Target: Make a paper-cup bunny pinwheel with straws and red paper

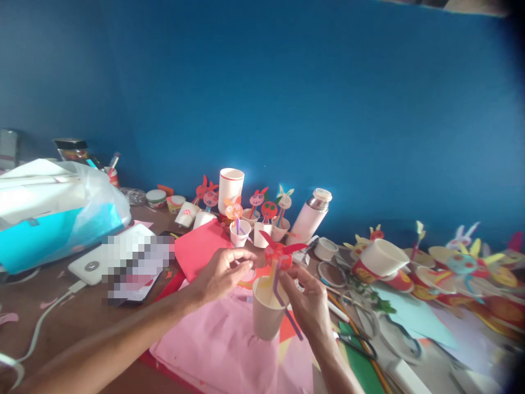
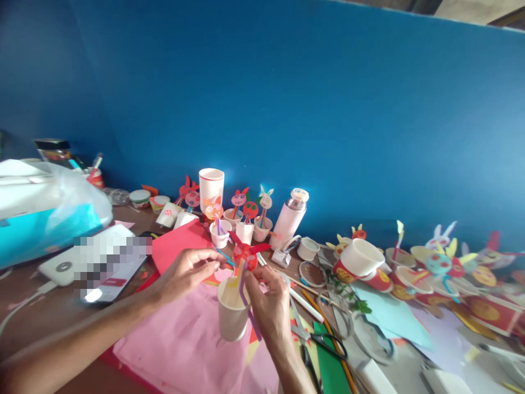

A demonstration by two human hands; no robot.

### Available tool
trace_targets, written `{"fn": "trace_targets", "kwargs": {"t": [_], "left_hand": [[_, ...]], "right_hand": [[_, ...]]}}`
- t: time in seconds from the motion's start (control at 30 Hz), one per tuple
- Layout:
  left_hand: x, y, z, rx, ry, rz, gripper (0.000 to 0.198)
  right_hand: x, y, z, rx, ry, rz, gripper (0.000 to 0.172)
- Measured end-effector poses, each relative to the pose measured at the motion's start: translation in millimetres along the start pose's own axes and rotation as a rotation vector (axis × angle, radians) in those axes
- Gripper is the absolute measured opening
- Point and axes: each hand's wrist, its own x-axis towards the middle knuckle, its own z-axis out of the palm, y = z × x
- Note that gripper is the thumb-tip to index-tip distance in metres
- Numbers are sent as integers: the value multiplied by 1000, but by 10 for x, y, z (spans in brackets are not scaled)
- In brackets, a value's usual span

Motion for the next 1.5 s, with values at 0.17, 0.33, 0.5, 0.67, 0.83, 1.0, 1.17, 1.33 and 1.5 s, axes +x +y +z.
{"fn": "trace_targets", "kwargs": {"t": [0.17,0.33,0.5,0.67,0.83,1.0,1.17,1.33,1.5], "left_hand": [[-75,45,66,-62,-111,110,36],[-47,-25,114,-125,-186,168,40],[-30,-53,66,-113,-132,160,44],[-9,14,13,-221,-167,126,43],[75,-70,13,-333,-105,32,40],[134,-123,-28,-389,21,-17,32],[153,-83,-91,-494,24,-48,28],[150,-55,-104,-508,35,-94,28],[150,-64,-101,-480,47,-104,31]], "right_hand": [[40,23,34,-193,103,-248,29],[35,70,138,-433,171,-466,20],[6,-39,234,-608,194,-572,12],[-40,-147,256,-599,160,-581,16],[-76,-181,273,-576,153,-593,17],[-44,-131,201,-409,153,-603,19],[67,56,81,-19,-32,-279,24],[64,201,185,264,-322,-39,64],[11,208,290,377,-368,-27,77]]}}
